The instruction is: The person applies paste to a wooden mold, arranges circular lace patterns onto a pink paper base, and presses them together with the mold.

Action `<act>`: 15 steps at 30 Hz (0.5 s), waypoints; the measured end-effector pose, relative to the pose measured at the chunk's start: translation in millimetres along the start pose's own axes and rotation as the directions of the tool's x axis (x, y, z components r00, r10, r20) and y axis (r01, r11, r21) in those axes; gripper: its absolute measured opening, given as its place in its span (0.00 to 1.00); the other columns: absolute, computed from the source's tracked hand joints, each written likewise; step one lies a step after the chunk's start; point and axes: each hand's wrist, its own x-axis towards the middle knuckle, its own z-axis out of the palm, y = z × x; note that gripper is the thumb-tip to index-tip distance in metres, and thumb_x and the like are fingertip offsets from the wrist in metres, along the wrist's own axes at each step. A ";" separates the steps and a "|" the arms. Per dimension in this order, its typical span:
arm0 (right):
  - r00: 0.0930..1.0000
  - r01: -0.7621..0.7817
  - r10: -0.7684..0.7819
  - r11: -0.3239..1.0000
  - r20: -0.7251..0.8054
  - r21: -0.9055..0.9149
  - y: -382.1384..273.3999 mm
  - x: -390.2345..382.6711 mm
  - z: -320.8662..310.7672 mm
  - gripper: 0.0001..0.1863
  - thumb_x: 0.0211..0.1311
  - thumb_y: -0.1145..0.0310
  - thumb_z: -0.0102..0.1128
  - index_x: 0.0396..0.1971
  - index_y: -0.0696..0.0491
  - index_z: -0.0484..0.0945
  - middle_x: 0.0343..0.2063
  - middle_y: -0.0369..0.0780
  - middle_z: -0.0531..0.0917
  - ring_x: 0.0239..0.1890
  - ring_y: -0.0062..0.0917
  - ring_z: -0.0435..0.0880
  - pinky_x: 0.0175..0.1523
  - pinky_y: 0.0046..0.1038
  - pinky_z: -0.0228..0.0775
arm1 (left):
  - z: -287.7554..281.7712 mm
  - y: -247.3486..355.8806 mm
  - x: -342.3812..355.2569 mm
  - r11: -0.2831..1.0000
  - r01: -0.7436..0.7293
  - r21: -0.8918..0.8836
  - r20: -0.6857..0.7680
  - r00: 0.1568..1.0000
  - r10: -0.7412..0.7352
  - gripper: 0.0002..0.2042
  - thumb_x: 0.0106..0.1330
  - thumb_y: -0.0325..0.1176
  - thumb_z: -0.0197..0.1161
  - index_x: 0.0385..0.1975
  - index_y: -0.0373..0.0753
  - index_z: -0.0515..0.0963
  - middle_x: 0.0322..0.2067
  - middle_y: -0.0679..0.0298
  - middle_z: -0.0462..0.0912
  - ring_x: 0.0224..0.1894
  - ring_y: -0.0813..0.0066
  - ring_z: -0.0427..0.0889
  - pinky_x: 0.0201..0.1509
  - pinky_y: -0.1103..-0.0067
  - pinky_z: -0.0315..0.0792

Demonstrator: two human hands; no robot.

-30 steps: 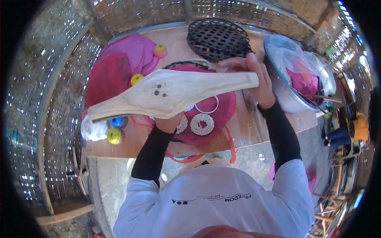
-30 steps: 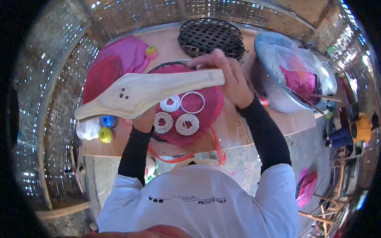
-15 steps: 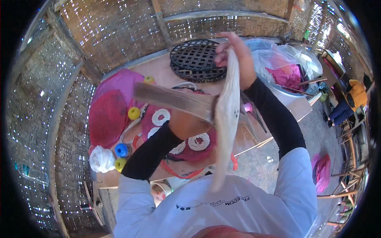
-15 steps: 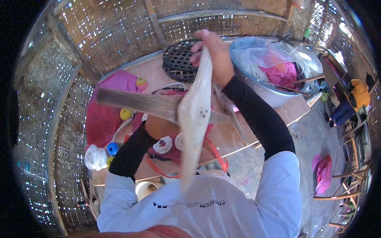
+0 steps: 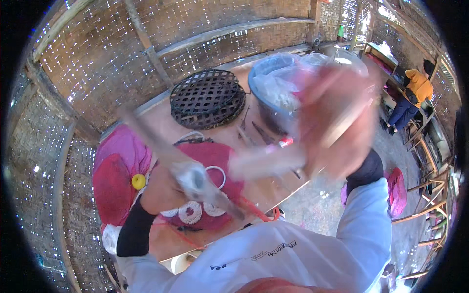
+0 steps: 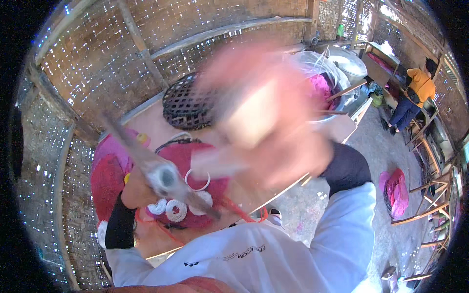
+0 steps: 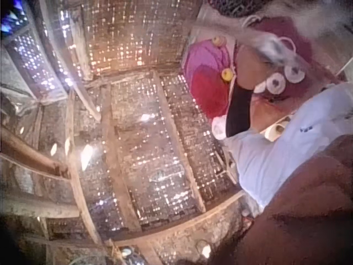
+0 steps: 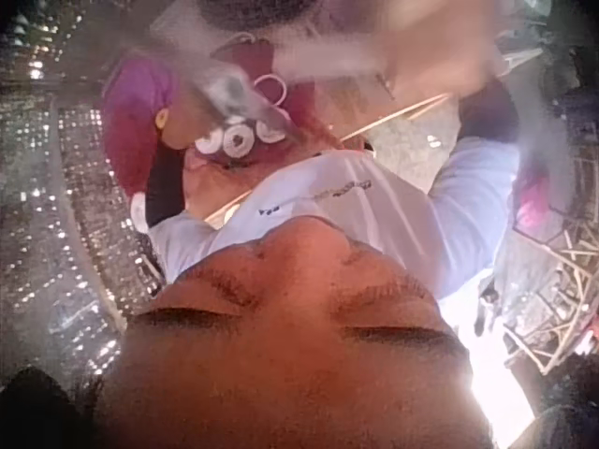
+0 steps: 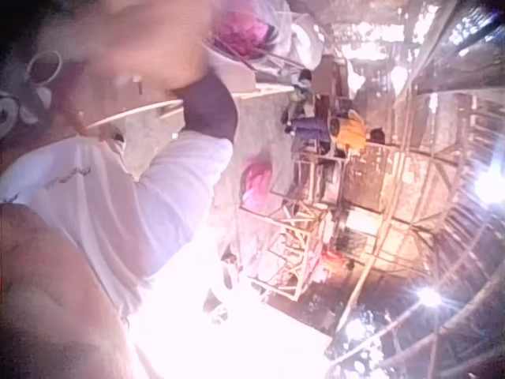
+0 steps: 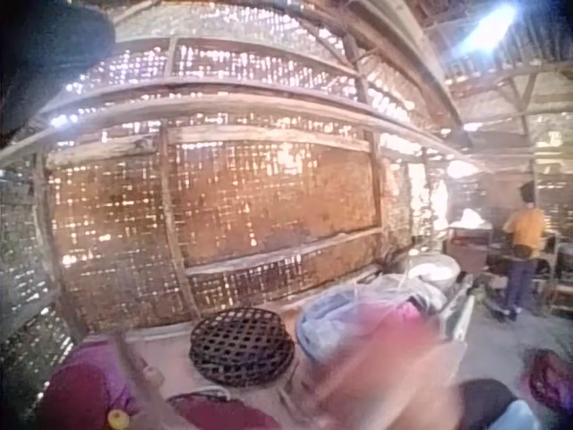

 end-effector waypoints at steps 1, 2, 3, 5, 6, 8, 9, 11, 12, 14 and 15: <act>0.983 0.018 0.016 0.983 -0.180 0.184 20.7 10.1 -27.8 0.10 0.58 0.67 0.44 0.39 0.54 0.63 0.21 0.36 0.70 0.20 0.24 0.70 0.27 0.30 0.66 | -0.2 -5.3 2.4 0.993 0.048 -0.112 -0.081 0.995 -0.057 0.13 0.39 0.30 0.67 0.28 0.40 0.76 0.27 0.64 0.77 0.31 0.69 0.77 0.37 0.72 0.69; 0.932 0.096 0.034 0.937 -0.361 0.336 38.3 21.3 -55.9 0.09 0.59 0.66 0.44 0.37 0.54 0.64 0.19 0.36 0.68 0.17 0.23 0.68 0.24 0.28 0.65 | 11.1 -18.8 6.9 0.995 -0.083 -0.051 -0.206 0.976 0.071 0.15 0.40 0.30 0.68 0.30 0.38 0.75 0.30 0.63 0.77 0.29 0.72 0.76 0.37 0.76 0.70; 0.851 0.218 0.050 0.872 -0.523 0.439 56.7 33.3 -83.9 0.08 0.60 0.65 0.43 0.35 0.53 0.65 0.17 0.36 0.66 0.14 0.22 0.66 0.20 0.27 0.65 | 22.0 -33.4 13.2 0.994 -0.107 -0.005 -0.228 0.968 0.104 0.17 0.41 0.30 0.68 0.34 0.38 0.74 0.33 0.63 0.76 0.31 0.73 0.76 0.38 0.78 0.70; 0.688 0.373 -0.036 0.875 -0.725 0.310 110.3 50.6 -97.1 0.07 0.59 0.67 0.44 0.25 0.54 0.65 0.18 0.36 0.66 0.16 0.23 0.66 0.22 0.26 0.66 | 36.2 -34.7 54.0 0.963 -0.266 -0.053 -0.443 0.870 0.216 0.19 0.44 0.32 0.67 0.38 0.38 0.72 0.36 0.62 0.75 0.34 0.72 0.75 0.41 0.76 0.69; 0.612 0.288 0.018 0.926 -0.790 0.244 136.9 52.9 -82.0 0.05 0.57 0.69 0.44 0.25 0.53 0.62 0.18 0.37 0.66 0.15 0.24 0.67 0.22 0.27 0.67 | 40.3 -24.0 84.1 0.920 -0.372 -0.120 -0.623 0.750 0.222 0.19 0.46 0.34 0.66 0.39 0.40 0.72 0.37 0.63 0.75 0.36 0.71 0.74 0.43 0.74 0.68; 0.538 0.190 0.341 0.841 -0.771 0.506 178.9 59.2 -52.8 0.07 0.51 0.76 0.44 0.27 0.51 0.57 0.18 0.39 0.65 0.12 0.27 0.69 0.21 0.31 0.71 | 47.4 -2.6 150.2 0.782 -0.598 -0.174 -0.891 0.434 0.133 0.18 0.51 0.37 0.64 0.41 0.42 0.71 0.37 0.64 0.74 0.40 0.69 0.73 0.47 0.69 0.66; 0.445 0.337 0.543 0.635 -0.712 0.695 177.0 64.7 -33.3 0.10 0.50 0.78 0.43 0.29 0.50 0.56 0.18 0.39 0.65 0.12 0.28 0.69 0.22 0.33 0.72 | 50.7 4.9 173.8 0.702 -0.695 -0.158 -0.966 0.255 0.035 0.18 0.53 0.39 0.63 0.42 0.43 0.70 0.37 0.64 0.73 0.41 0.68 0.72 0.49 0.66 0.66; 0.530 0.240 0.709 0.401 -0.465 0.884 178.2 58.3 -21.1 0.10 0.50 0.79 0.43 0.30 0.50 0.56 0.19 0.39 0.68 0.17 0.30 0.76 0.23 0.30 0.74 | 52.8 13.7 194.3 0.612 -0.782 -0.120 -0.993 0.083 -0.089 0.17 0.55 0.41 0.61 0.43 0.44 0.70 0.37 0.65 0.73 0.43 0.67 0.71 0.51 0.64 0.65; 0.618 0.159 0.711 0.304 -0.335 0.939 183.5 52.3 -24.7 0.07 0.51 0.77 0.45 0.30 0.51 0.60 0.21 0.40 0.71 0.23 0.31 0.79 0.23 0.25 0.74 | 51.1 16.1 195.8 0.555 -0.794 -0.249 -0.968 0.187 -0.167 0.17 0.55 0.40 0.61 0.43 0.44 0.69 0.37 0.65 0.73 0.43 0.68 0.72 0.51 0.65 0.66; 0.626 0.099 0.741 0.232 -0.242 0.968 195.7 44.7 -28.5 0.05 0.55 0.71 0.49 0.29 0.52 0.63 0.22 0.39 0.74 0.29 0.30 0.80 0.29 0.26 0.74 | 53.7 22.2 212.5 0.506 -0.798 -0.327 -0.944 0.255 -0.208 0.15 0.55 0.37 0.61 0.41 0.41 0.70 0.34 0.61 0.74 0.39 0.66 0.73 0.49 0.68 0.67; 0.632 0.069 0.748 0.207 -0.203 0.976 198.2 42.1 -29.2 0.07 0.55 0.68 0.52 0.30 0.52 0.64 0.22 0.39 0.74 0.31 0.30 0.80 0.31 0.28 0.73 | 57.5 19.5 215.3 0.514 -0.789 -0.335 -0.942 0.259 -0.215 0.15 0.55 0.37 0.61 0.41 0.41 0.70 0.34 0.61 0.74 0.39 0.66 0.73 0.49 0.68 0.67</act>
